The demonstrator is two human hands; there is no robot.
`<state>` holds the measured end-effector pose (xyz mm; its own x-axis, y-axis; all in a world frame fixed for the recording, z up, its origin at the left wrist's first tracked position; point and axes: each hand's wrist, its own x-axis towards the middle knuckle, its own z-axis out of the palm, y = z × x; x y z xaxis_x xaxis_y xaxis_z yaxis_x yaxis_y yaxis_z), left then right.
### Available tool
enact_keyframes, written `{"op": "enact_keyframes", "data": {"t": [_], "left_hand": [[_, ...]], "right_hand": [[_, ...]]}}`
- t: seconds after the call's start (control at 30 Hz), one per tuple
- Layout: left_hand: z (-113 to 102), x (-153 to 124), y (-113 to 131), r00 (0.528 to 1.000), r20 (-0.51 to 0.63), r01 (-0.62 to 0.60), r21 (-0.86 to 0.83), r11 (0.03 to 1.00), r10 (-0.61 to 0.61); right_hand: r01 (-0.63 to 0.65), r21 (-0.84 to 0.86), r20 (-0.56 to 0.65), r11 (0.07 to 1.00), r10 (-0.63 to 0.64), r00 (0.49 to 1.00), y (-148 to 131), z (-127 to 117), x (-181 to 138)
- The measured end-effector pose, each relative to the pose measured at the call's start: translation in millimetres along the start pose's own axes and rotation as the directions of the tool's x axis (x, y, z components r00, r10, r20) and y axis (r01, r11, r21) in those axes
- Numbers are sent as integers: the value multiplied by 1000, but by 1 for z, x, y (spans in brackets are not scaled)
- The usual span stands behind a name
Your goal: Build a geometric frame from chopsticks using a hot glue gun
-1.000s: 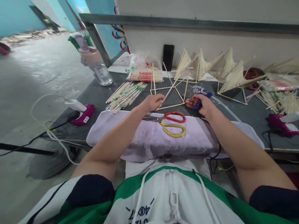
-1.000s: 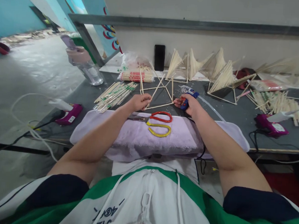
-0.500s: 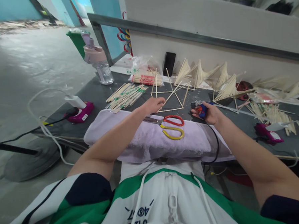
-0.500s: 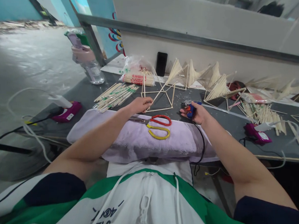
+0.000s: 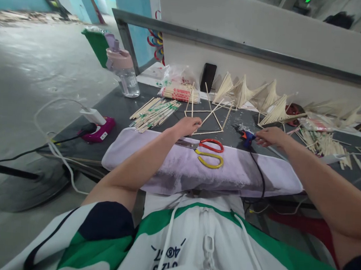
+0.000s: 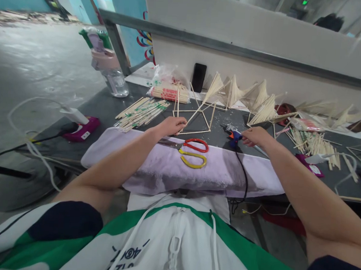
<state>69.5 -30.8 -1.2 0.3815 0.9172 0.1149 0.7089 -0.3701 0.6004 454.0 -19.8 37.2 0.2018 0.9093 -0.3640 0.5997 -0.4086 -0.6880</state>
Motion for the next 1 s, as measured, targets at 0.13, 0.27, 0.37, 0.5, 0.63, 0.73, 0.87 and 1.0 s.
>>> {"op": "enact_keyframes", "data": {"t": [0.13,0.27,0.37,0.5,0.63,0.73,0.87,1.0], "left_hand": [[0,-2,0,1000,-14,-2,18,1000,2],[1,-2,-2,1000,-20,1,20,1000,0],[2,-2,-4,1000,-10,-14,-3,1000,14],[1,-3,-5,1000,-5,-27,-24,999,26],[0,-4,-4,1000,4,-29,-54,998,29],[0,-5,-3,999,4,-32,-68,997,33],[-1,-5,-3,999,-12,-42,-81,996,41],[-2,-5,-3,999,-7,-41,-102,994,40]], "right_hand": [[181,26,21,983,-182,983,-22,36,-11],[283,68,47,957,-286,957,-42,87,-15],[330,128,24,935,-335,942,-54,113,-11],[379,105,-9,920,-380,925,-57,130,-2],[408,-6,-30,913,-408,912,-46,140,10],[414,-52,-53,909,-417,908,-38,144,17],[404,-82,-57,911,-409,911,-38,145,19],[353,-70,-58,933,-357,932,-43,144,18]]}}
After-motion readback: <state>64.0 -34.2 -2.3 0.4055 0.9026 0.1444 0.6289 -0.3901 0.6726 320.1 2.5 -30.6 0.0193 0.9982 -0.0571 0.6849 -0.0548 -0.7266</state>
